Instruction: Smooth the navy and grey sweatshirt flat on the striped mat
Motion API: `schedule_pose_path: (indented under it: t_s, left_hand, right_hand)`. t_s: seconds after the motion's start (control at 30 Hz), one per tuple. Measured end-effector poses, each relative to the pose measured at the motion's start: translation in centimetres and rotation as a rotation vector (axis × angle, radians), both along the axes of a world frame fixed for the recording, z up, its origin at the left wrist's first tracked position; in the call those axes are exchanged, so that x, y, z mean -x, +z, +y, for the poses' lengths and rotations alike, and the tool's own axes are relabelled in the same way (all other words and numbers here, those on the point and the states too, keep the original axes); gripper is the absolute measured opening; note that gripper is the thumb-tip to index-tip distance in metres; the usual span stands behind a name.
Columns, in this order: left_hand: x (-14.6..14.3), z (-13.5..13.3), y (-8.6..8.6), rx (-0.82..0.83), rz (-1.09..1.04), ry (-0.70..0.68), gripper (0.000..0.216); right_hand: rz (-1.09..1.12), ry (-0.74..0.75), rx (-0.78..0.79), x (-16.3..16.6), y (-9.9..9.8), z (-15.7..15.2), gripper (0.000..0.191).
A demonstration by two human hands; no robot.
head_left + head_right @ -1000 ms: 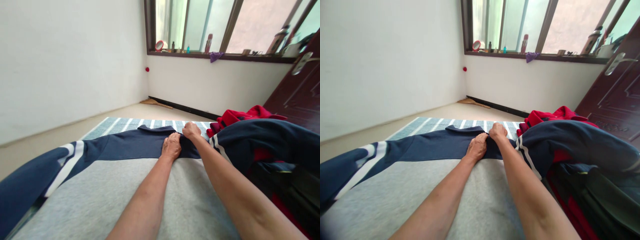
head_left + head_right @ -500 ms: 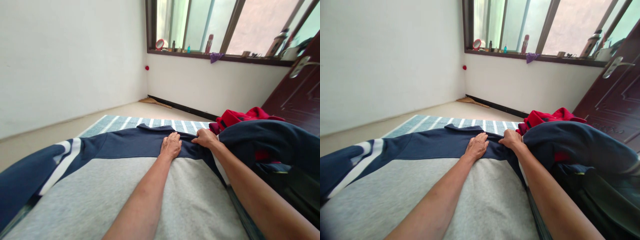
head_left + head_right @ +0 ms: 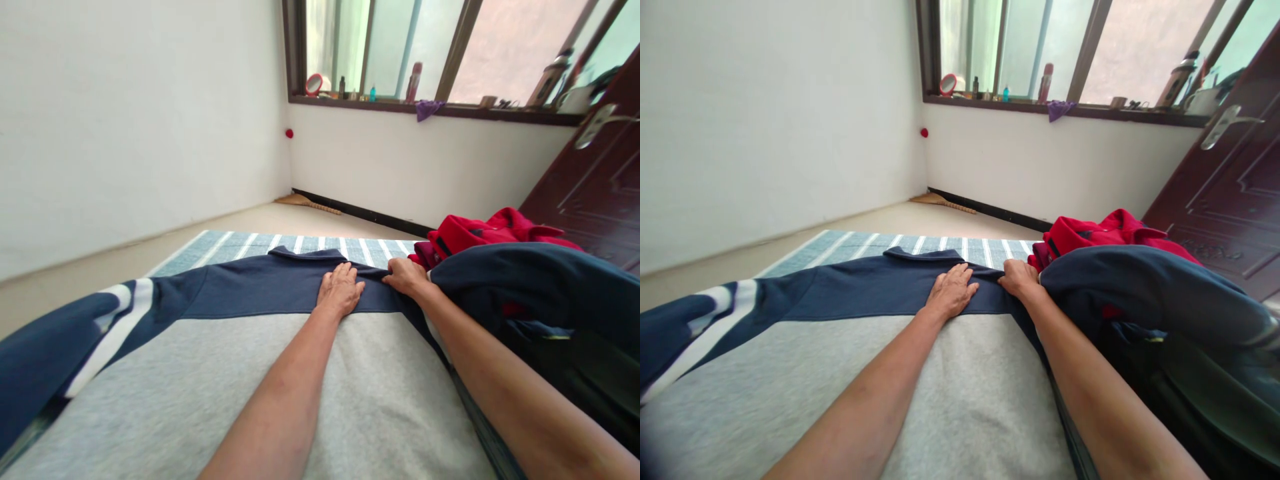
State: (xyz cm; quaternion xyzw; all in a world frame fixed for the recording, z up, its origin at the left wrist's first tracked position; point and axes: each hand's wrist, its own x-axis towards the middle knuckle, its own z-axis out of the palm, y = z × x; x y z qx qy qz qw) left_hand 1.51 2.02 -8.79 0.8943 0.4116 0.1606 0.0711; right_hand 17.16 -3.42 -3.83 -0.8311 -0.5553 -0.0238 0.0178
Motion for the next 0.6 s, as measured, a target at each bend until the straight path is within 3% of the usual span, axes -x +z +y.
schedule_pose_path:
  t_s: [0.1,0.23,0.4,0.6]
  left_hand:
    - [0.0,0.1,-0.2,0.005,0.013,-0.005,0.040]
    - [0.0,0.3,-0.5,0.008,0.026,-0.014,0.042]
    - [-0.3,0.6,-0.8,-0.003,0.032,-0.007,0.042]
    - [-0.2,0.4,-0.5,-0.002,0.040,-0.034,0.040]
  right_hand:
    - [-0.066,0.074,-0.060,2.2,-0.1,-0.9,0.024]
    - [-0.070,0.404,-0.107,4.3,-2.2,-2.1,0.029]
    - [-0.041,0.341,-0.078,3.7,-5.0,-2.8,0.043]
    - [-0.087,0.290,-0.093,4.0,-4.4,-3.4,0.041]
